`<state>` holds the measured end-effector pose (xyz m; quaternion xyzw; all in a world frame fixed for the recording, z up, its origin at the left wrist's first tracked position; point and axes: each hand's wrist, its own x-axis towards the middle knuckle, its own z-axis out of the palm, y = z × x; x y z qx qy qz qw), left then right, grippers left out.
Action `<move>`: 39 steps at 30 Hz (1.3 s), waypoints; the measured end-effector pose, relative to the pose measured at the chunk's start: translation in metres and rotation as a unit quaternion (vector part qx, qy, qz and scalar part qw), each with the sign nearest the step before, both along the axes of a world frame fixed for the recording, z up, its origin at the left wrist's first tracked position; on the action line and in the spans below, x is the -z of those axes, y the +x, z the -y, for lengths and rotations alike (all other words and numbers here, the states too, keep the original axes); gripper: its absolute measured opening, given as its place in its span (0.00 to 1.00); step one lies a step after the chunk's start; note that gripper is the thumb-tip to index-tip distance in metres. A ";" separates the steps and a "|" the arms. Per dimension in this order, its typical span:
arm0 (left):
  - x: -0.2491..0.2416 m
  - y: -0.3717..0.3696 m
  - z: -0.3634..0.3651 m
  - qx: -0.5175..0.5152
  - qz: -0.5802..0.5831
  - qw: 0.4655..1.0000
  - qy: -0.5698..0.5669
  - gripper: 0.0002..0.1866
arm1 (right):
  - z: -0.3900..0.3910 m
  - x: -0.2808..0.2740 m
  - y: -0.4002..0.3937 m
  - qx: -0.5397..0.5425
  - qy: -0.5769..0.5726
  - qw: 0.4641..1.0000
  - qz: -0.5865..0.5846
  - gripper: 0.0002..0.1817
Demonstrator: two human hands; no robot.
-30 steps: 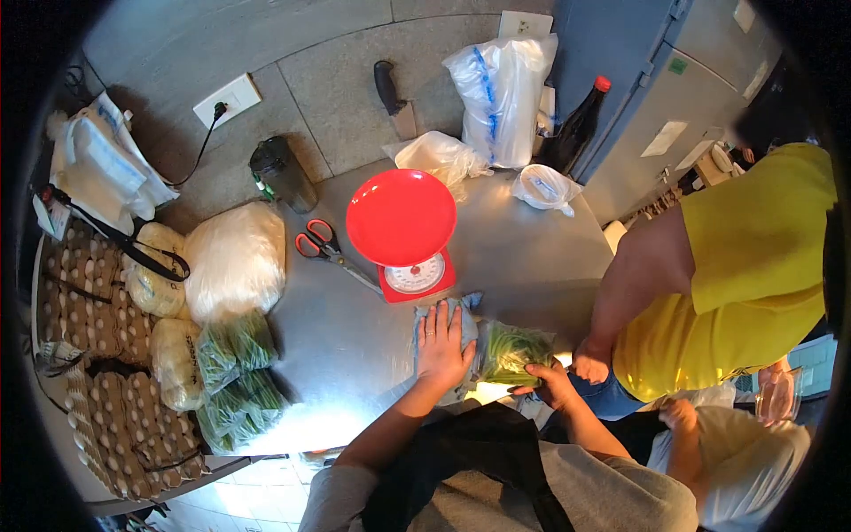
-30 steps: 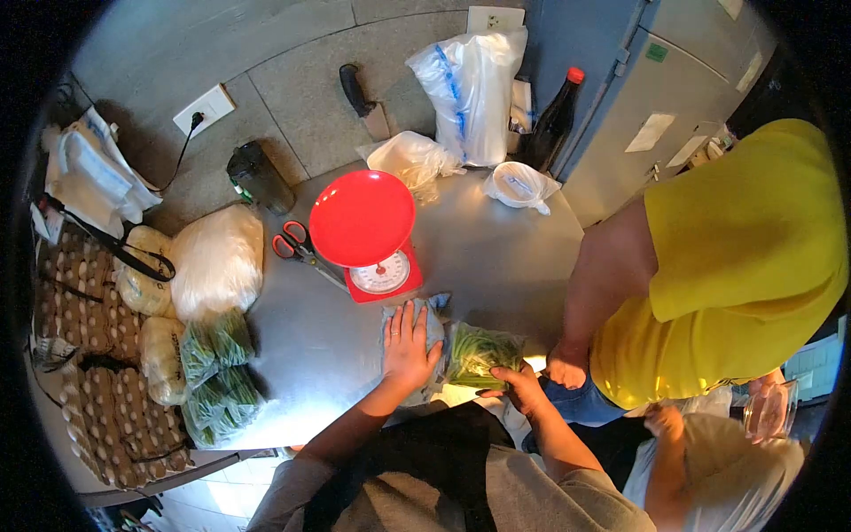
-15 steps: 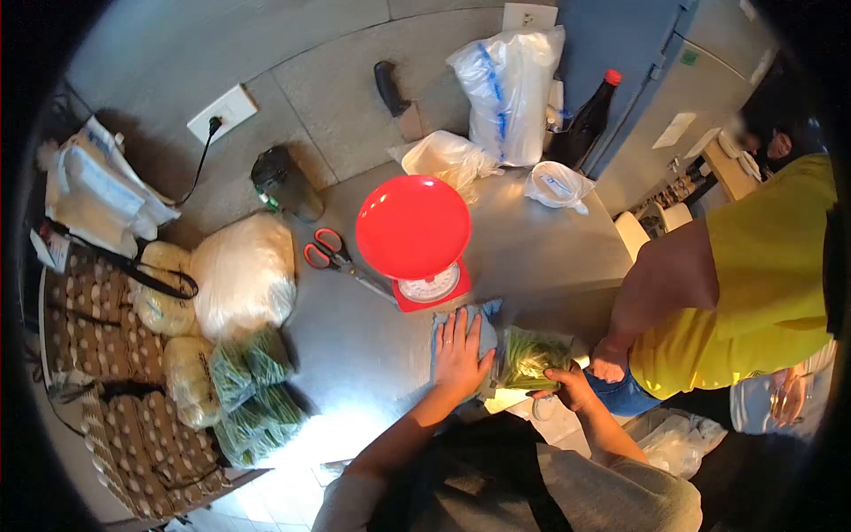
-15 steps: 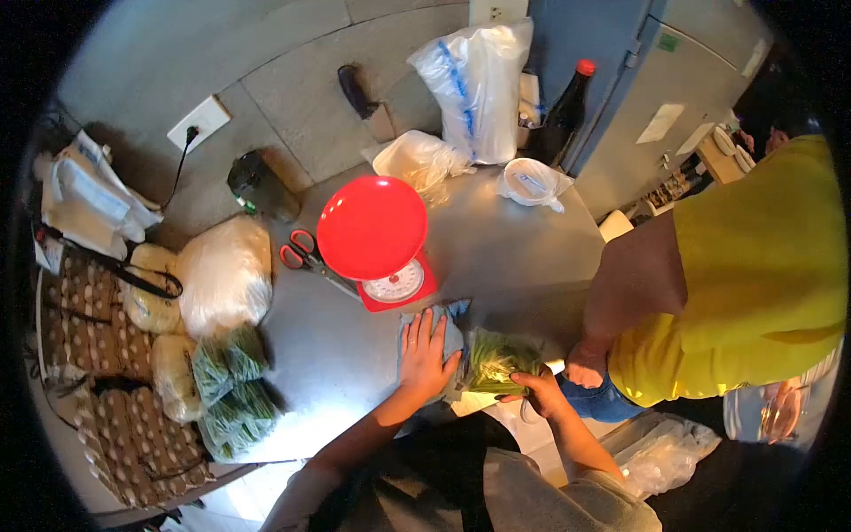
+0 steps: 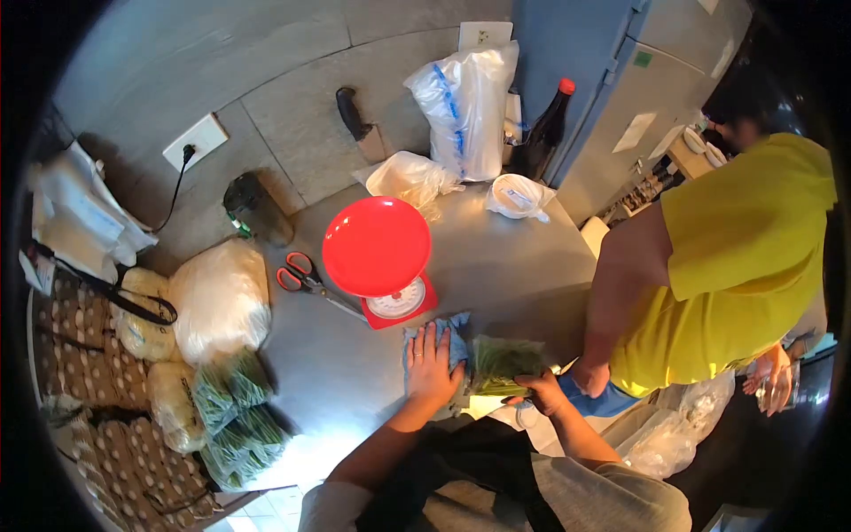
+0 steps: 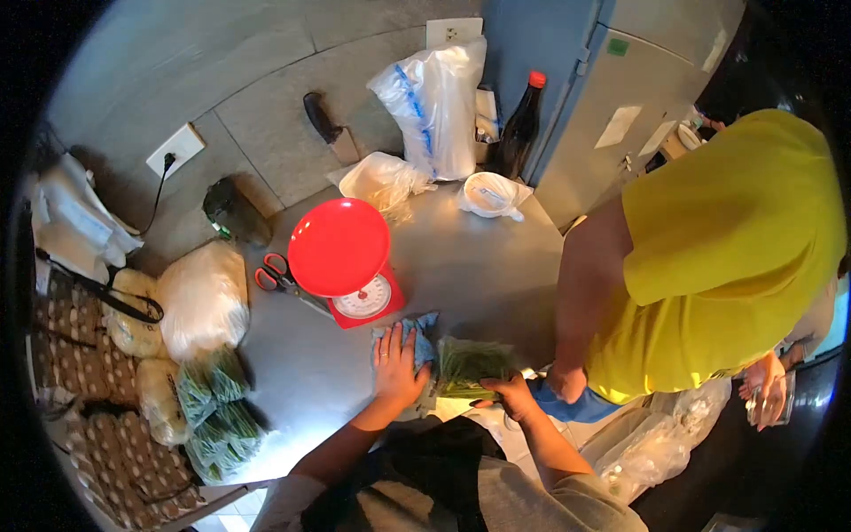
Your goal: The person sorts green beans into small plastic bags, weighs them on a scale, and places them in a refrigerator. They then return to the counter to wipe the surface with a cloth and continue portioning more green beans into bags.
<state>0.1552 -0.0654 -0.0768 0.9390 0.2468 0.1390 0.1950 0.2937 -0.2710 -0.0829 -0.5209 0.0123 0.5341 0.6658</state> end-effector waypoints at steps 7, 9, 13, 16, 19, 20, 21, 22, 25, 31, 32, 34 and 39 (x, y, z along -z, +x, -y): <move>-0.009 -0.003 0.003 0.000 -0.016 1.000 0.008 0.37 | -0.003 -0.008 -0.001 -0.005 0.006 1.000 0.010 0.27; -0.005 -0.006 0.002 0.001 0.011 0.999 -0.033 0.38 | 0.000 0.005 0.000 0.006 0.036 0.999 -0.008 0.26; -0.011 -0.023 0.007 -0.043 0.143 0.978 -0.146 0.45 | -0.001 0.001 0.001 -0.007 0.038 0.999 -0.027 0.30; -0.038 -0.050 0.031 -0.053 0.203 0.947 -0.242 0.52 | -0.015 -0.025 -0.015 -0.057 0.112 0.992 0.003 0.30; -0.058 -0.084 0.061 -0.068 0.357 0.803 -0.472 0.61 | -0.037 -0.049 -0.045 -0.154 0.103 0.982 -0.022 0.27; -0.061 -0.098 0.067 -0.081 0.373 0.777 -0.500 0.61 | -0.046 -0.046 -0.060 -0.169 0.115 0.979 0.010 0.26; -0.064 -0.113 0.073 -0.092 0.390 0.751 -0.524 0.61 | -0.054 -0.049 -0.076 -0.191 0.126 0.973 0.019 0.26; -0.068 -0.128 0.077 -0.101 0.409 0.725 -0.546 0.62 | -0.062 -0.055 -0.092 -0.213 0.140 0.967 0.027 0.25; -0.070 -0.188 0.085 -0.180 0.370 0.764 -0.498 0.48 | -0.078 -0.068 -0.144 -0.282 0.148 0.945 0.066 0.25; -0.102 -0.341 0.138 -0.284 0.370 0.789 -0.398 0.39 | -0.085 -0.096 -0.284 -0.453 0.202 0.856 0.146 0.27; -0.105 -0.370 0.154 -0.307 0.403 0.764 -0.400 0.39 | -0.081 -0.101 -0.315 -0.478 0.218 0.831 0.179 0.28; -0.107 -0.426 0.186 -0.336 0.465 0.717 -0.397 0.38 | -0.072 -0.116 -0.376 -0.512 0.257 0.781 0.249 0.30; -0.122 -0.570 0.266 -0.377 0.561 0.613 -0.409 0.33 | -0.051 -0.139 -0.503 -0.619 0.376 0.555 0.409 0.47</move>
